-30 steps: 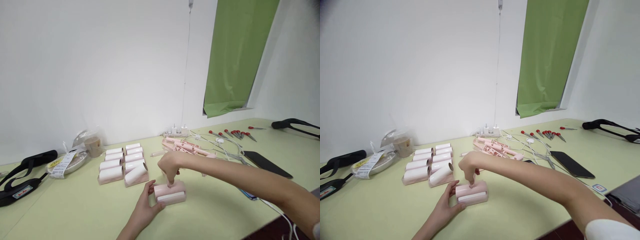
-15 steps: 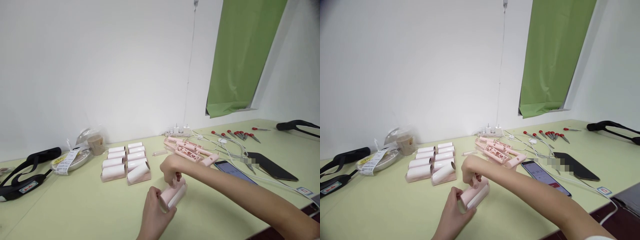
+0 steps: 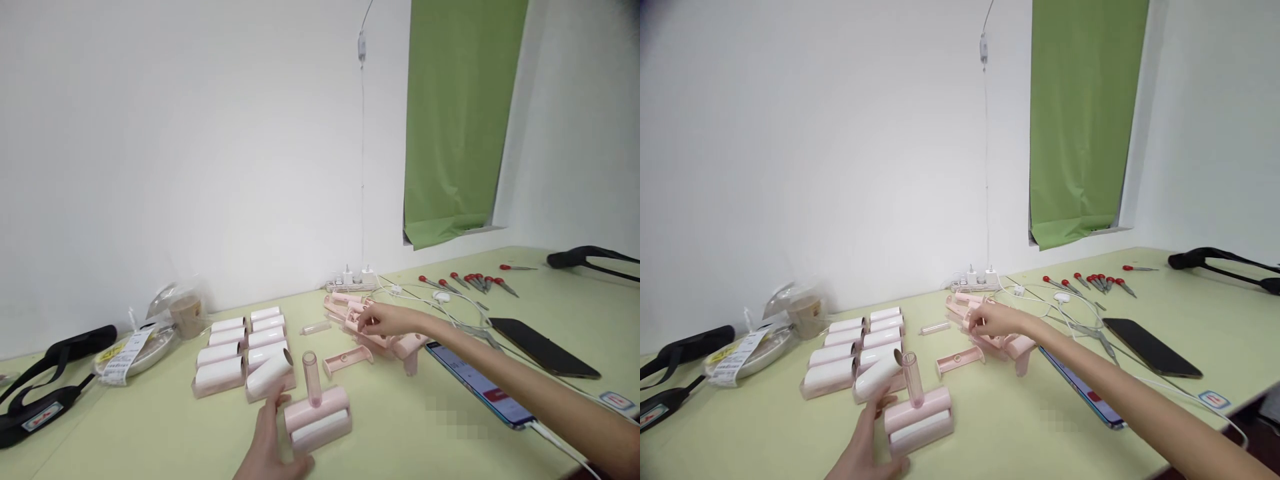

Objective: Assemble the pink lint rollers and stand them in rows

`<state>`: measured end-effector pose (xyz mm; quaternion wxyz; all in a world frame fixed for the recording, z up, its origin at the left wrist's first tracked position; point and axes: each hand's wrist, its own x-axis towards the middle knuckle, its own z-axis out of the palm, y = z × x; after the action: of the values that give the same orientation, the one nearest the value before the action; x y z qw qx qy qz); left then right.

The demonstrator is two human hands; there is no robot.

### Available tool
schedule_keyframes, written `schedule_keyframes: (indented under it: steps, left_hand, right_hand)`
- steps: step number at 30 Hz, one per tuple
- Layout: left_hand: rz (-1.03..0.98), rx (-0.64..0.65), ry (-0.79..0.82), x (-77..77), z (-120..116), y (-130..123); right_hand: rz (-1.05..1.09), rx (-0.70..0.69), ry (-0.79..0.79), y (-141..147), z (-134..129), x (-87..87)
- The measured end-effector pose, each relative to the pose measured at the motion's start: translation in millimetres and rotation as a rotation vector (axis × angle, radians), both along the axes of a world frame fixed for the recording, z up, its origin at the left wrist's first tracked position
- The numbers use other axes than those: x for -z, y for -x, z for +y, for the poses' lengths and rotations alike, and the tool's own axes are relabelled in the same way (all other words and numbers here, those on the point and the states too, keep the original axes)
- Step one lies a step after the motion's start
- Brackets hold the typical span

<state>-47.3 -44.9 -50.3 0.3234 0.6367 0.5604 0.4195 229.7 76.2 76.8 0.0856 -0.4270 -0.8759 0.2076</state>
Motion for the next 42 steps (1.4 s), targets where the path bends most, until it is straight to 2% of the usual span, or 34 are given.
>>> schedule_keyframes:
  steps: [3, 5, 8, 10, 14, 18, 22, 26, 31, 34, 37, 39, 42]
  left_hand:
    - [-0.038, -0.069, -0.088, -23.6, 3.9, -5.7]
    - [-0.142, -0.05, -0.127, -43.4, 13.4, -14.5]
    - [-0.33, 0.061, -0.157, -65.6, 34.3, -32.7]
    - [-0.426, 0.161, -0.084, -70.5, 46.2, -45.0]
    - [-0.473, 0.23, 0.09, -60.0, 54.8, -60.4]
    - [-0.46, 0.222, 0.076, -46.2, 52.7, -63.8]
    - [-0.52, 0.166, 0.077, -43.2, 53.5, -66.0]
    - [-0.604, 0.125, 0.09, -42.1, 56.0, -70.6]
    - [-0.625, 0.081, 0.069, -43.3, 53.6, -73.7]
    - [-0.633, 0.083, 0.069, -47.3, 51.8, -74.2]
    - [-0.635, 0.092, 0.09, -49.9, 51.4, -74.2]
    - [-0.633, 0.106, 0.091, -49.8, 52.0, -74.3]
    - [-0.64, 0.118, 0.069, -47.5, 53.7, -74.7]
  right_hand:
    - [0.039, 0.036, -0.101, -14.9, -12.2, 22.1]
    - [0.053, 0.057, -0.142, -24.5, -19.5, 31.1]
    - [0.123, 0.118, -0.247, -38.9, -21.5, 37.4]
    - [0.211, 0.155, -0.299, -45.7, -15.9, 37.2]
    - [0.289, 0.177, -0.277, -42.0, 6.2, 30.1]
    - [0.201, 0.193, -0.279, -19.3, 37.3, 27.8]
    - [0.086, 0.273, -0.266, -4.1, 70.3, 40.8]
    - [-0.013, 0.334, -0.23, -5.6, 82.8, 59.7]
    - [0.015, 0.394, -0.178, -11.7, 75.5, 71.2]
    - [0.096, 0.426, -0.151, -11.7, 66.5, 63.4]
    - [0.231, 0.457, -0.172, -0.3, 43.9, 46.7]
    - [0.389, 0.379, -0.137, 17.2, 19.2, 35.9]
    - [0.742, 0.054, 0.127, 53.1, -21.5, 26.4]
